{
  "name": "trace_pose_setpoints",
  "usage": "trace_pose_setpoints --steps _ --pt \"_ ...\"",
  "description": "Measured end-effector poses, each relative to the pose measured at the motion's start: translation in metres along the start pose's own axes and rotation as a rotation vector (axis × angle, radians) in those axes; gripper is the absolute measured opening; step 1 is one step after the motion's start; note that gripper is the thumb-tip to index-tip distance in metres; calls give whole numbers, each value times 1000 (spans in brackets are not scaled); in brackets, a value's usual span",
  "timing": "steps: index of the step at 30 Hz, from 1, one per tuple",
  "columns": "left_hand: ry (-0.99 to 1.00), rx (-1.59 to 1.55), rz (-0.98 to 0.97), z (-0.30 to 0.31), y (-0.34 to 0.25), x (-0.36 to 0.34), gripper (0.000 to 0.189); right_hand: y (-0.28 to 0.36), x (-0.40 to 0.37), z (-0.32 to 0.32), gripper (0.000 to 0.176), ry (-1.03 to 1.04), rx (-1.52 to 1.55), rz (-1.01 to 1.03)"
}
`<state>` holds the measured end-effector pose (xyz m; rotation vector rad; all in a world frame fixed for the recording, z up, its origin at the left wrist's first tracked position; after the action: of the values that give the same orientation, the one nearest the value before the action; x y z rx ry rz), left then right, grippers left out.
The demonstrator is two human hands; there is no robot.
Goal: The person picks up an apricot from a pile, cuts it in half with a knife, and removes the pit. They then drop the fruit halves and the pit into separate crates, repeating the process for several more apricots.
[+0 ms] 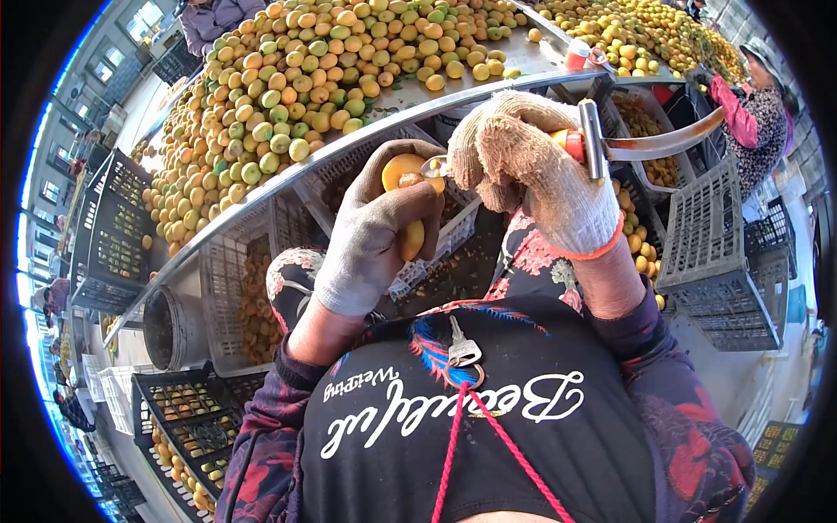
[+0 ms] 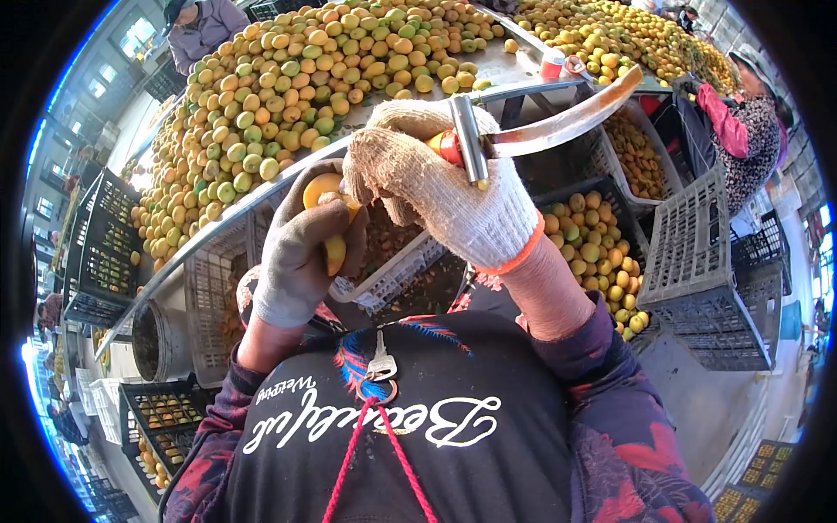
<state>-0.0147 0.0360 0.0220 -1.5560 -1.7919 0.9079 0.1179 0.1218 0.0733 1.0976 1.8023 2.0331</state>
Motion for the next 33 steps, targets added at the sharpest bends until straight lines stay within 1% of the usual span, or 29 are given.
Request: trace_pose_setpoints --steps 1,2,3,5,6,7,8,9,10,11,12,13,15,16,17,18,19,20,21,22,23,25,26,27,29,30,32,33 --pt "-1 13 7 0 -1 0 33 2 0 0 19 45 -28 39" --pt "0 13 7 1 -1 -1 33 -6 -4 4 19 -49 -10 36" --pt "30 42 32 2 -2 -3 33 -5 -4 5 19 -49 -10 36" --pt "60 71 61 2 -1 -5 33 -4 -5 2 19 65 -103 -28" --pt "28 111 80 3 -1 -6 34 -1 -4 -1 20 100 -141 44" --pt "-5 149 99 4 0 -6 34 3 -3 -3 20 101 -139 38" --pt "0 204 116 6 -1 -7 38 6 -3 -6 23 118 -113 -41" --pt "-2 201 120 6 -2 -9 38 6 -4 -7 25 133 -88 -120" --pt "5 164 152 4 -2 -12 40 2 -4 -5 29 120 -32 -96" --pt "10 127 183 3 -2 -15 42 -5 -3 -1 29 111 81 -112" --pt "49 96 208 3 -1 -17 45 -10 -4 1 29 132 159 -97" --pt "45 91 210 6 -2 -17 45 -13 -4 2 29 153 238 -83" --pt "133 89 295 5 4 -16 45 -6 -6 -1 27 187 252 -89" --pt "86 193 245 4 7 -13 42 0 -9 -6 25 162 67 -177" --pt "85 186 254 6 11 -10 42 0 -12 -10 24 137 -118 -266" --pt "79 243 220 10 14 -5 40 -9 -11 -13 23 85 -275 -132" --pt "72 301 181 12 15 -2 38 -7 -12 -13 24 101 -338 -102" --pt "50 201 278 20 13 -5 36 -11 -11 -9 24 82 -122 -186" --pt "30 136 254 17 8 -6 36 -15 -10 -5 24 59 97 -271" --pt "42 111 242 19 10 -5 34 -18 -8 -3 25 59 157 -204" --pt "54 87 224 21 11 -5 33 -18 -8 -7 25 61 158 -207" --pt "34 70 216 24 10 -3 32 -15 -8 -12 33 -37 10 -185" --pt "15 51 203 24 9 -1 31 -16 -8 -12 33 -55 20 -149" --pt "19 52 201 23 8 0 31 -14 -9 -12 32 -63 -17 -111" --pt "25 91 197 20 4 -3 31 -11 -11 -12 21 50 -63 -97" --pt "29 111 198 19 4 -4 31 -11 -10 -12 21 51 -64 -96" --pt "29 157 189 18 4 -4 32 -4 -11 -16 15 108 -437 90" --pt "27 201 181 17 4 -5 33 -2 -12 -16 15 107 -439 88"
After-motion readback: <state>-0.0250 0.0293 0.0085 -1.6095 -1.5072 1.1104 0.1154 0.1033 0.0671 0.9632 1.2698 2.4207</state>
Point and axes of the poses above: each hand's wrist, its own x-axis towards the middle knuckle, its own z-axis out of the back of the hand, y = z × x, the point moved 5 cm from there along x, towards the middle knuckle, and after that the axes turned 9 degrees about -x, right-handed, at the moved point
